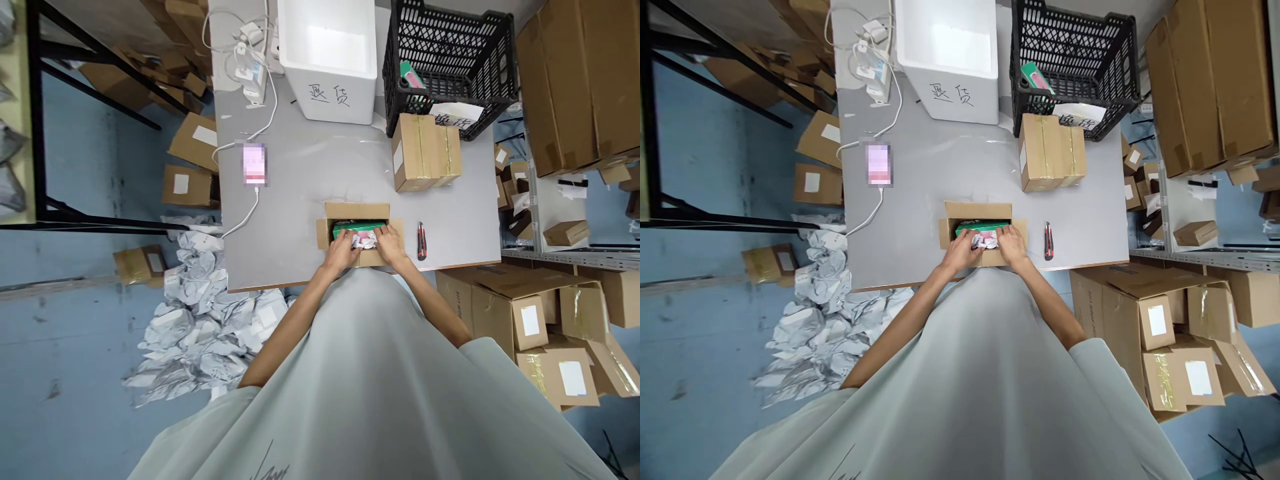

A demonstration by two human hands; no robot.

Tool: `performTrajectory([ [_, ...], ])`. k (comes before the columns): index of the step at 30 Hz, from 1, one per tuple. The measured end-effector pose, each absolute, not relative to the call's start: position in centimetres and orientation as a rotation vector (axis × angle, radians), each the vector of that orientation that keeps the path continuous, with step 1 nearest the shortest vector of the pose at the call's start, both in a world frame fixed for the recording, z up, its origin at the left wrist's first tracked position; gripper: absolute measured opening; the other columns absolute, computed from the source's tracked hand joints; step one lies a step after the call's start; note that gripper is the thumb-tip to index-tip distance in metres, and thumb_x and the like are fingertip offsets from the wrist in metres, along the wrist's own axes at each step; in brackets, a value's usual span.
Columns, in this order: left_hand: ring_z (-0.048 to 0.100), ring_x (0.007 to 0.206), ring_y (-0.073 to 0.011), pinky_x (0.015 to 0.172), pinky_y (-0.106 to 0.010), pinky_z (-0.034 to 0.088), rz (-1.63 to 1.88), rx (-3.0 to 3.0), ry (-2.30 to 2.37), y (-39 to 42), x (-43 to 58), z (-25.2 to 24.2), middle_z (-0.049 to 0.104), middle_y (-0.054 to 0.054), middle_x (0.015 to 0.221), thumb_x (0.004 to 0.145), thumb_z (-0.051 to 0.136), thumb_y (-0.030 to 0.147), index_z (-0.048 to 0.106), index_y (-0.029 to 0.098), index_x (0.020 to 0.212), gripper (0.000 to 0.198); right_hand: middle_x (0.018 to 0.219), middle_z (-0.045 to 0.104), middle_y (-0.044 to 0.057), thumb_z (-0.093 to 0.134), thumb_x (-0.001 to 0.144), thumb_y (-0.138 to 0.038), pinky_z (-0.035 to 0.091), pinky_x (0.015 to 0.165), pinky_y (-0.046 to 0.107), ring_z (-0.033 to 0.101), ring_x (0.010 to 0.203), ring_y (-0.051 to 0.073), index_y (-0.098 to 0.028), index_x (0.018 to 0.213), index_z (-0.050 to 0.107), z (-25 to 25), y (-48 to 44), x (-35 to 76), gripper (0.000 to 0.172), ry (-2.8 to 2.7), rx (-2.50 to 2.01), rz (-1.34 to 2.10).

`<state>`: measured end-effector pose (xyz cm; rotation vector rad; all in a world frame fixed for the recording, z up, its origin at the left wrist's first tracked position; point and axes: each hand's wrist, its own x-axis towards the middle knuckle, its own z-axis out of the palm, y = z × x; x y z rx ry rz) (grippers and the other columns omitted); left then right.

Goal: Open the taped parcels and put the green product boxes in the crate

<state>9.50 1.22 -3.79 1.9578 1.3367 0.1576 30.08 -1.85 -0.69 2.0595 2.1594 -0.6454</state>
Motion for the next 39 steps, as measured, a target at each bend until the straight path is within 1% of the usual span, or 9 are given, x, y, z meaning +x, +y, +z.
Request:
performTrajectory([
  [6,0.074,0.116,-0.0317,0.111,-0.047,0.06,0.388,1.773,1.315,1.9,8.8,-4.6,0.07,-0.014,0.139,0.101,0.072,0.025,0.073,0.021,0.139,0.038,0.148,0.069,0.021,0.049,0.115,-0.027,0.061,0.105,0.047,0.076,0.116,0.035,-0.018,0.157,0.063,-0.5,-2.2,29.7,0.045,1.979,2.321,-0.803],
  [12,0.075,0.116,-0.0267,0.11,-0.044,0.062,0.539,1.573,1.262,2.3,8.9,-3.9,0.073,-0.014,0.139,0.106,0.061,0.028,0.074,0.02,0.143,0.04,0.156,0.07,0.021,0.045,0.112,-0.026,0.055,0.123,0.05,0.07,0.141,0.036,-0.014,0.161,0.063,-2.0,-2.0,29.1,0.053,1.996,2.499,-1.17],
  [16,0.075,0.116,-0.0243,0.101,-0.04,0.066,0.595,1.437,1.244,2.1,8.6,-2.9,0.072,-0.013,0.143,0.108,0.058,0.033,0.073,0.022,0.146,0.043,0.162,0.068,0.016,0.042,0.116,-0.036,0.049,0.131,0.048,0.064,0.152,0.029,-0.018,0.162,0.063,-2.0,-1.9,28.5,0.053,1.932,2.679,-1.458],
  [21,0.077,0.116,-0.0253,0.097,-0.038,0.068,0.701,1.339,1.252,2.0,6.3,-1.5,0.072,-0.013,0.148,0.11,0.059,0.041,0.072,0.022,0.149,0.045,0.164,0.064,0.02,0.063,0.107,-0.047,0.066,0.111,0.044,0.075,0.135,0.031,-0.021,0.172,0.051,0.0,-1.5,26.3,0.071,1.963,2.598,-1.794],
  [23,0.078,0.115,-0.0258,0.1,-0.038,0.067,0.752,1.335,1.302,2.0,4.5,-1.2,0.074,-0.013,0.146,0.109,0.062,0.041,0.072,0.022,0.149,0.046,0.165,0.061,0.02,0.068,0.105,-0.045,0.068,0.108,0.043,0.075,0.136,0.032,-0.022,0.175,0.048,0.9,-0.8,24.7,0.076,2.092,2.506,-1.806],
  [27,0.08,0.111,-0.0245,0.094,-0.037,0.07,0.903,1.2,1.396,1.8,-0.2,-1.5,0.073,-0.014,0.147,0.106,0.064,0.042,0.07,0.021,0.148,0.048,0.162,0.062,0.018,0.064,0.107,-0.041,0.068,0.109,0.041,0.07,0.14,0.031,-0.023,0.175,0.048,1.5,1.8,19.8,0.072,2.297,2.262,-1.787],
  [31,0.08,0.101,-0.0214,0.084,-0.035,0.072,1.005,1.005,1.551,1.7,-5.7,-3.7,0.075,-0.011,0.137,0.102,0.069,0.043,0.071,0.022,0.145,0.048,0.154,0.067,0.017,0.065,0.106,-0.035,0.061,0.119,0.046,0.068,0.141,0.032,-0.021,0.167,0.055,0.0,5.3,13.3,0.064,2.379,2.064,-1.675],
  [36,0.077,0.1,-0.0216,0.08,-0.033,0.071,0.896,0.705,1.703,2.4,-9.4,-7.5,0.077,-0.009,0.113,0.098,0.073,0.033,0.072,0.018,0.136,0.041,0.139,0.075,0.019,0.059,0.107,-0.028,0.059,0.118,0.054,0.073,0.131,0.036,-0.015,0.151,0.063,-2.7,8.3,7.1,0.045,2.202,1.828,-1.425],
  [39,0.076,0.097,-0.0206,0.084,-0.034,0.071,0.806,0.628,1.728,2.8,-9.7,-9.2,0.077,-0.01,0.114,0.1,0.073,0.032,0.07,0.016,0.14,0.044,0.142,0.074,0.025,0.054,0.111,-0.022,0.06,0.115,0.052,0.074,0.128,0.037,-0.008,0.147,0.061,-3.5,8.9,5.4,0.04,2.094,1.771,-1.312],
])
